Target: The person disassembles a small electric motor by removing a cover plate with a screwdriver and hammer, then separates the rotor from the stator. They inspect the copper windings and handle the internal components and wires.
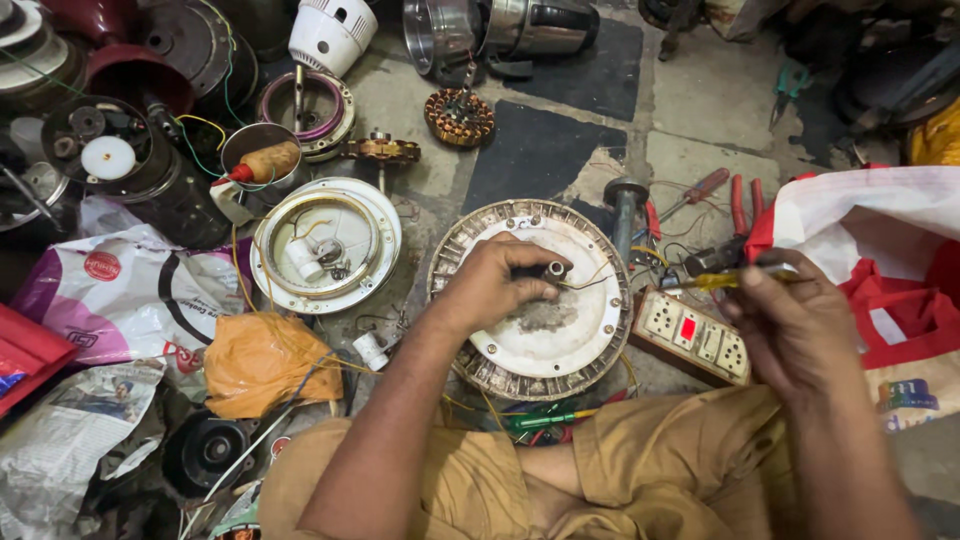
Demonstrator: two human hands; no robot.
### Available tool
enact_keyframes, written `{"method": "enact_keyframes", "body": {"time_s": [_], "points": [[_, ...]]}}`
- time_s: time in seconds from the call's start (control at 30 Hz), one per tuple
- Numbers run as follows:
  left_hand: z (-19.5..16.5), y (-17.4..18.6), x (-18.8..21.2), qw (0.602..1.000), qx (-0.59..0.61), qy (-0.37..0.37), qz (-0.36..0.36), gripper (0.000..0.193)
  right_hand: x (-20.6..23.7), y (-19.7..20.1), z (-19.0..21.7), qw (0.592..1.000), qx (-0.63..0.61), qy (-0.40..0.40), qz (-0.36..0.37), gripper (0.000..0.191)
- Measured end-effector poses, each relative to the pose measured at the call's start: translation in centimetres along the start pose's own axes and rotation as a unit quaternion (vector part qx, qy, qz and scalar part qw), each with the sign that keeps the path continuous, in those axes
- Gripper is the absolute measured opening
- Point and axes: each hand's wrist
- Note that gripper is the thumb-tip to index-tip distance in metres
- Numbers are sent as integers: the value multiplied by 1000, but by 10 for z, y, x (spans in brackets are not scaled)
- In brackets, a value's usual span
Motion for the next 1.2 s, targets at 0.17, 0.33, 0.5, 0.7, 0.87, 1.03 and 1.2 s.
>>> {"method": "enact_keyframes", "body": {"time_s": [0.17, 0.33, 0.5, 0.7, 0.87, 1.03, 1.2], "points": [[5, 0, 0, 999, 42, 13, 13, 38, 18, -80, 32, 995, -54, 82, 31, 24], [4, 0, -3, 999, 36, 24, 14, 37, 43, -131, 47, 981, 80, 176, 23, 37], [-2, 0, -4, 998, 41, 39, 17, 34, 60, -149, 33, 952, 147, 263, 49, 35], [-3, 1, -4, 998, 42, 43, 19, 33, 60, -159, 24, 934, 163, 303, 91, 36], [-1, 1, -5, 998, 57, 25, 29, 32, 56, -164, 27, 867, 286, 389, 122, 40], [1, 0, -6, 996, 53, 72, 29, 31, 60, -163, 22, 688, 475, 506, 213, 68], [2, -1, -6, 996, 51, 63, 23, 33, 69, -157, 16, 616, 527, 533, 241, 61]]}}
Point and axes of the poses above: each hand's wrist, its own x-axis away from the middle knuckle, its own y-axis out of the back of the hand, z = x × y, and after that the axes turned 9 degrees about x, right-handed
